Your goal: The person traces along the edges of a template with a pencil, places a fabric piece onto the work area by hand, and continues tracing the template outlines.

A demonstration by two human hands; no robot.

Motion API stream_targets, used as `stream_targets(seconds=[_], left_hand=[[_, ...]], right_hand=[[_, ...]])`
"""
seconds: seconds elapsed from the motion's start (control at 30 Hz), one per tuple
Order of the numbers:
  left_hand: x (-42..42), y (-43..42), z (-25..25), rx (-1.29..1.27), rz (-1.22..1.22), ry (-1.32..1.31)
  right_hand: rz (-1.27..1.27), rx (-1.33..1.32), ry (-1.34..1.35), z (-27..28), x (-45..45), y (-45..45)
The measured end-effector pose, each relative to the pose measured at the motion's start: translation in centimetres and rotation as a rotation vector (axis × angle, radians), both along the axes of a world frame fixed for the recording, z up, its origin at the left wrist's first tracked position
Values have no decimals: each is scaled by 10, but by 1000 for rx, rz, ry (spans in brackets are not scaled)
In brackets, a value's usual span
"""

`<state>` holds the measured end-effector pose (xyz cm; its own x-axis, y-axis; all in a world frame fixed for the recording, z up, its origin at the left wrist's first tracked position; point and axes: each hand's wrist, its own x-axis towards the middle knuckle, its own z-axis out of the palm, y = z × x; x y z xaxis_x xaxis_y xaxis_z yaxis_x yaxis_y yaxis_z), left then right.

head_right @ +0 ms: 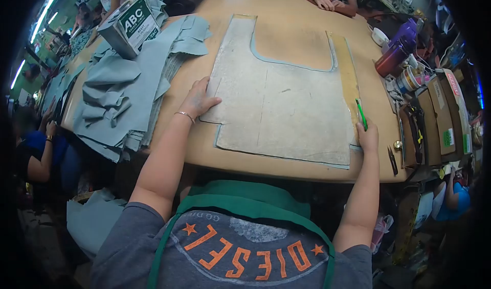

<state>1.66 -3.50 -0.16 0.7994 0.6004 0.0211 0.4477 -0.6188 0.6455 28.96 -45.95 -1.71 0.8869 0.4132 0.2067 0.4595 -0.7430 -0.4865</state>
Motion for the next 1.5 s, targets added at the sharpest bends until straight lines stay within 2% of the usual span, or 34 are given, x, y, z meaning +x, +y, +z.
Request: stream_targets(seconds=[0.13,0.2,0.33,0.4,0.5,0.6,0.73,0.83,0.93,1.0,1.1,1.2,1.33,1.5], left_hand=[[1,-13,12,81,35,161],[-2,-28,7,242,98,152],[-12,-47,-12,532,149,17],[-16,-37,-18,513,52,-158],[-30,-30,-21,480,-102,-298],[-50,-31,-14,526,-124,-183],[-56,-18,-13,497,3,-116],[-55,-16,-12,421,55,-146],[-62,-37,8,318,6,-240],[-65,-63,22,468,-245,-285],[-50,-129,33,430,-609,-274],[-11,-181,17,393,-860,-313],[37,-218,2,454,-880,-275],[73,-230,-4,460,-793,-259]], right_hand=[[-38,-40,-26,-3,1,-2],[-79,-45,-17,0,-3,2],[-272,-116,-210,-2,-18,13],[-282,-122,-243,-7,-18,13],[-312,-96,-61,5,-19,9],[-256,-50,119,16,-32,4],[-260,-3,-10,12,-61,10],[-312,-27,42,17,-63,13],[-308,133,-72,7,-63,8],[-331,217,23,4,-67,-1],[-305,399,125,2,-66,-7],[-323,586,222,5,-64,-7],[-408,804,287,13,-67,-7],[-398,866,183,11,-55,-25]])
